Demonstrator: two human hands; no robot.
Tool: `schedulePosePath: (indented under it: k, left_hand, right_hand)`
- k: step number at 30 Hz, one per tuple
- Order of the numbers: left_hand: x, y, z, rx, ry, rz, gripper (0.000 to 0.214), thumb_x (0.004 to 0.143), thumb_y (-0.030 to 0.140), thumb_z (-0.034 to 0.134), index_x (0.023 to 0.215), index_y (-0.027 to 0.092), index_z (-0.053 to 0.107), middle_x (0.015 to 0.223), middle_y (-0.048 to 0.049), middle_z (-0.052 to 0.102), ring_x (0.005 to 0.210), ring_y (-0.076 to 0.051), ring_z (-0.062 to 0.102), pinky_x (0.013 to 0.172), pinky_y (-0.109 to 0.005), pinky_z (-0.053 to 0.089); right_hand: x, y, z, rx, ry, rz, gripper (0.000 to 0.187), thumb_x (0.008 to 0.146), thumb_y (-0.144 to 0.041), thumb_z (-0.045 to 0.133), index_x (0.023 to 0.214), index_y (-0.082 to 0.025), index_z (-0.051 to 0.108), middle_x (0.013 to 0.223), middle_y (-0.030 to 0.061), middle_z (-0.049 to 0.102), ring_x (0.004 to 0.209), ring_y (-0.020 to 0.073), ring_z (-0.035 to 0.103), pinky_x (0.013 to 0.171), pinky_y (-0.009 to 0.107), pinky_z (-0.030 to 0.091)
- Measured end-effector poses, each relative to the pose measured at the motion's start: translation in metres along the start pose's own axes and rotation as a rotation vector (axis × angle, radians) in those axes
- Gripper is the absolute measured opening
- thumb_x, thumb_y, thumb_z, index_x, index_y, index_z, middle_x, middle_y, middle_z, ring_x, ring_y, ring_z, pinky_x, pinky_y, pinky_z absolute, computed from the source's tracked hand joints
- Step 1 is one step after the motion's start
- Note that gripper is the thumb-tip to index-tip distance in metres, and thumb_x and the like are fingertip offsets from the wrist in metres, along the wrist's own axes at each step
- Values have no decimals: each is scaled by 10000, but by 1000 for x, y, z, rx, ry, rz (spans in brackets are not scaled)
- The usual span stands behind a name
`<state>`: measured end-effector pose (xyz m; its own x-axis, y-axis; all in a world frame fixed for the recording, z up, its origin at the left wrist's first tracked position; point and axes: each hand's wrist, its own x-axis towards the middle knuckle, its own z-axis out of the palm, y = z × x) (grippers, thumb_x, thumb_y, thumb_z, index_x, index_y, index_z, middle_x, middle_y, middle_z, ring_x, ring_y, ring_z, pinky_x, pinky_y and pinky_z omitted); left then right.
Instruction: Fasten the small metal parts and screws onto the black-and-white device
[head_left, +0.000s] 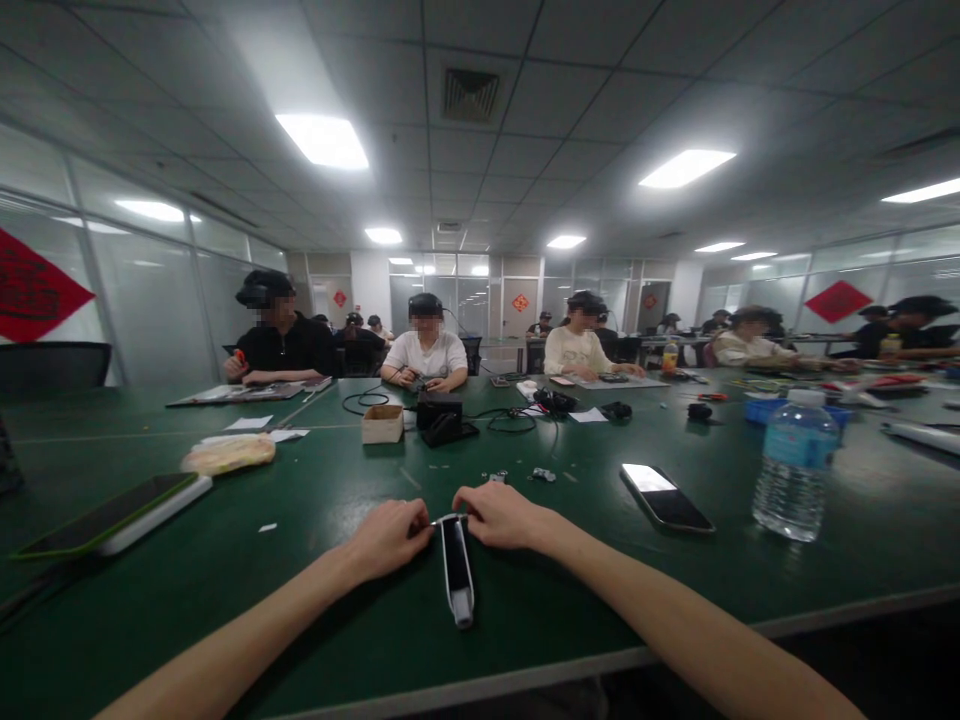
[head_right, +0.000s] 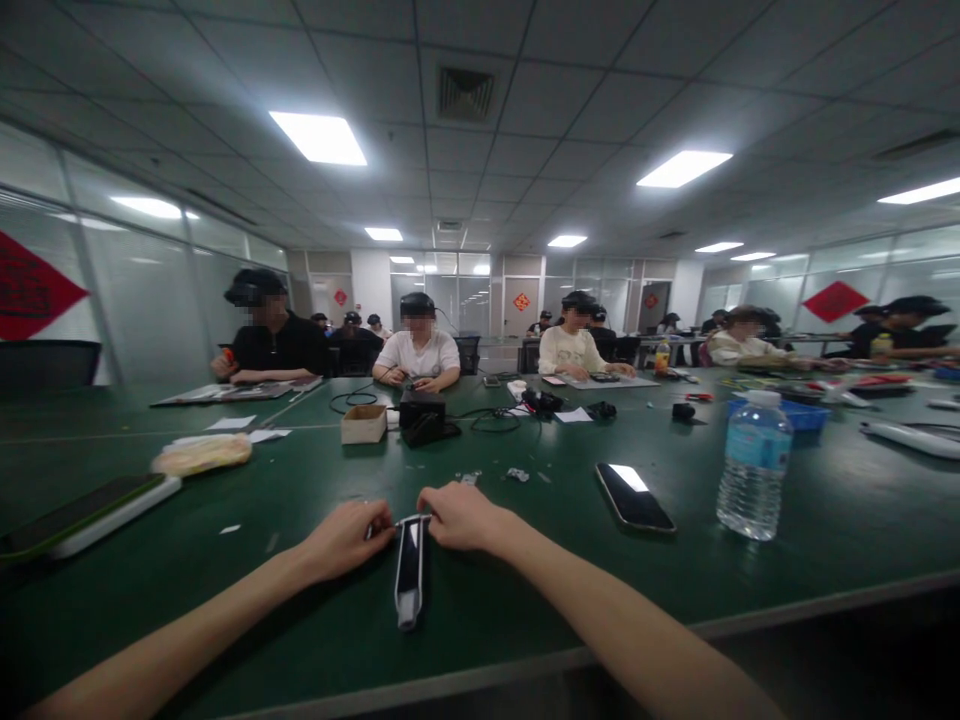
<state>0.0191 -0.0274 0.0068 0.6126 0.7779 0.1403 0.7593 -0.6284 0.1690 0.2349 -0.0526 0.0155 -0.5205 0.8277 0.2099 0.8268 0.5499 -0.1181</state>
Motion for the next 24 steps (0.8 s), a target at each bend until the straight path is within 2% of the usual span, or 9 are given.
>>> schedulePosePath:
  k: [7,15,24]
  left_hand:
    - [0,0,0,19,3,4,145,851,237,504,927,178,611,870,-47,696,805,-206,633,671,-281,415]
    - [-1,-1,1,6,14,2,161,877,267,500,951,186,618,884,-47,692,822,-208,631,675,-282,416]
    - [-1,-3,3,-4,12,22,200,904,286,474,998,201,629,901,-48,692,833,-206,635,692,-277,425]
  right_hand:
    - [0,-2,-2,-6,-13,23,319,829,-164,496,1124,-173,619,892,80,701,809,199,648,682,262,433]
    - [-1,-4,-3,-2,-13,24,306,827,-149,502,1108,-171,623,816,55,689,724,169,628,661,245,419]
    - [0,0,0,7,-10,-14,299,835,-154,493,1103,-166,626,838,56,690,745,164,627,681,241,422]
